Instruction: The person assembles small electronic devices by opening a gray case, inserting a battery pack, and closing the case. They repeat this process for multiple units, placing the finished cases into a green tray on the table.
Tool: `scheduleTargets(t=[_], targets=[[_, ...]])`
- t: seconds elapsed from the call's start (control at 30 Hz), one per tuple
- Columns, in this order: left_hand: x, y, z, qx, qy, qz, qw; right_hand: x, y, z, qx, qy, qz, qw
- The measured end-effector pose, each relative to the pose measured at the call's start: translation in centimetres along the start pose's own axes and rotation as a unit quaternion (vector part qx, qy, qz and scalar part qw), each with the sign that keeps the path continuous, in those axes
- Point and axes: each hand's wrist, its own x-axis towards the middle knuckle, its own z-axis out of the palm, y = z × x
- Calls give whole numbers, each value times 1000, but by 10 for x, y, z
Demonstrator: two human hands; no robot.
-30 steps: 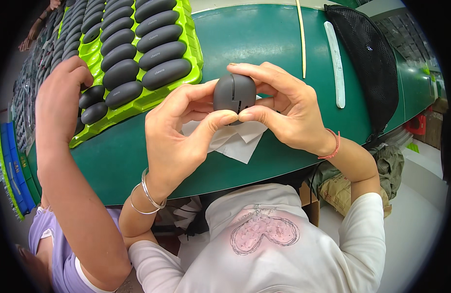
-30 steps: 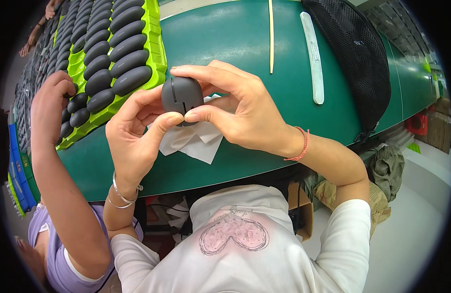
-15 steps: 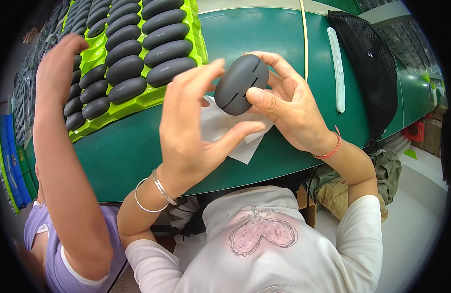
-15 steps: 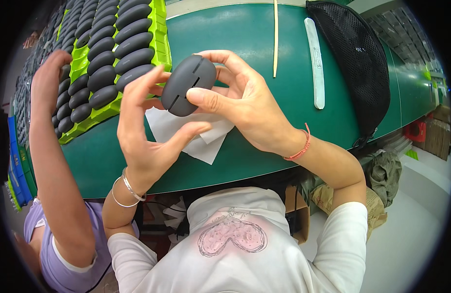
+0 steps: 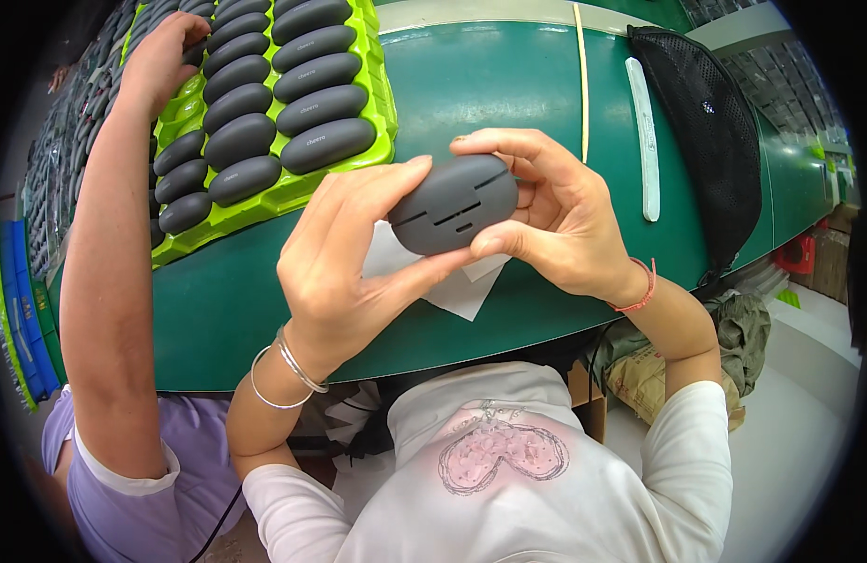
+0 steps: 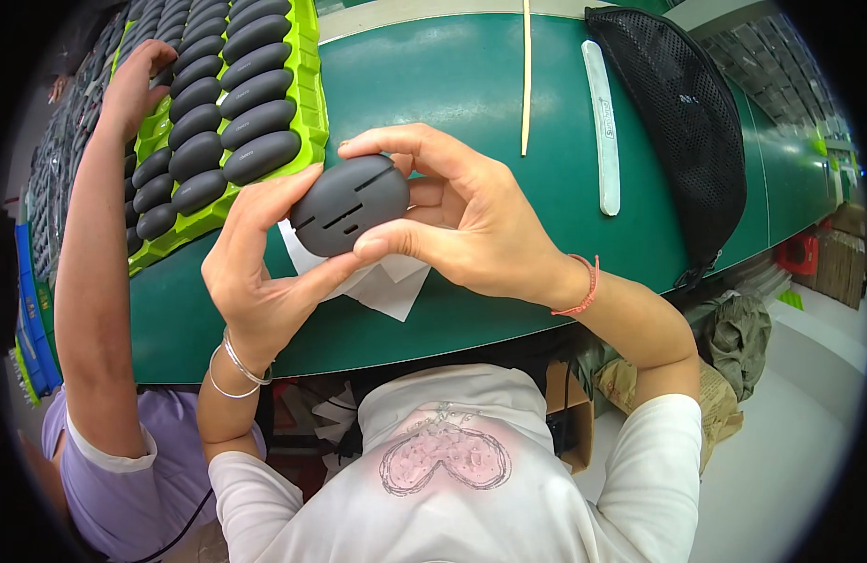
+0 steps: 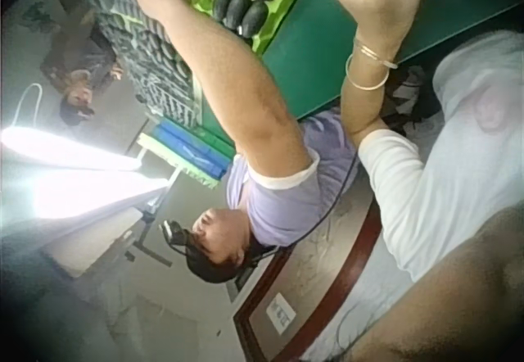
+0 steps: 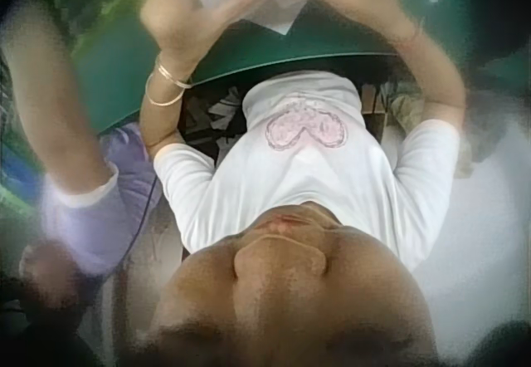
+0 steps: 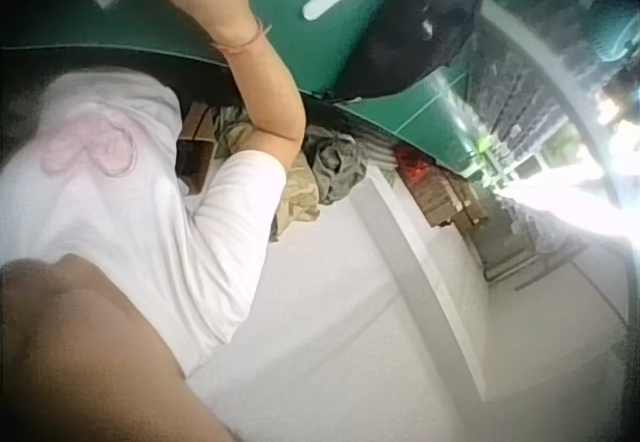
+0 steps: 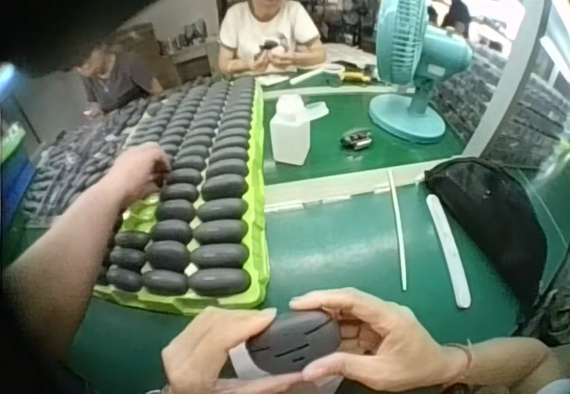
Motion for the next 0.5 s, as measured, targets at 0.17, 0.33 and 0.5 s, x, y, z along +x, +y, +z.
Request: scheduleTargets(t=[0.17, 0.33, 0.5], targets=[[3, 2, -2, -43, -2, 6, 999, 4, -1, -11, -142, -66, -92, 983], [3, 4, 2, -67, 1, 8, 998, 5, -3, -12, -266, -29, -196, 943], [1, 6, 3, -85, 10, 13, 996, 5, -6, -12, -284, -38, -215, 934]])
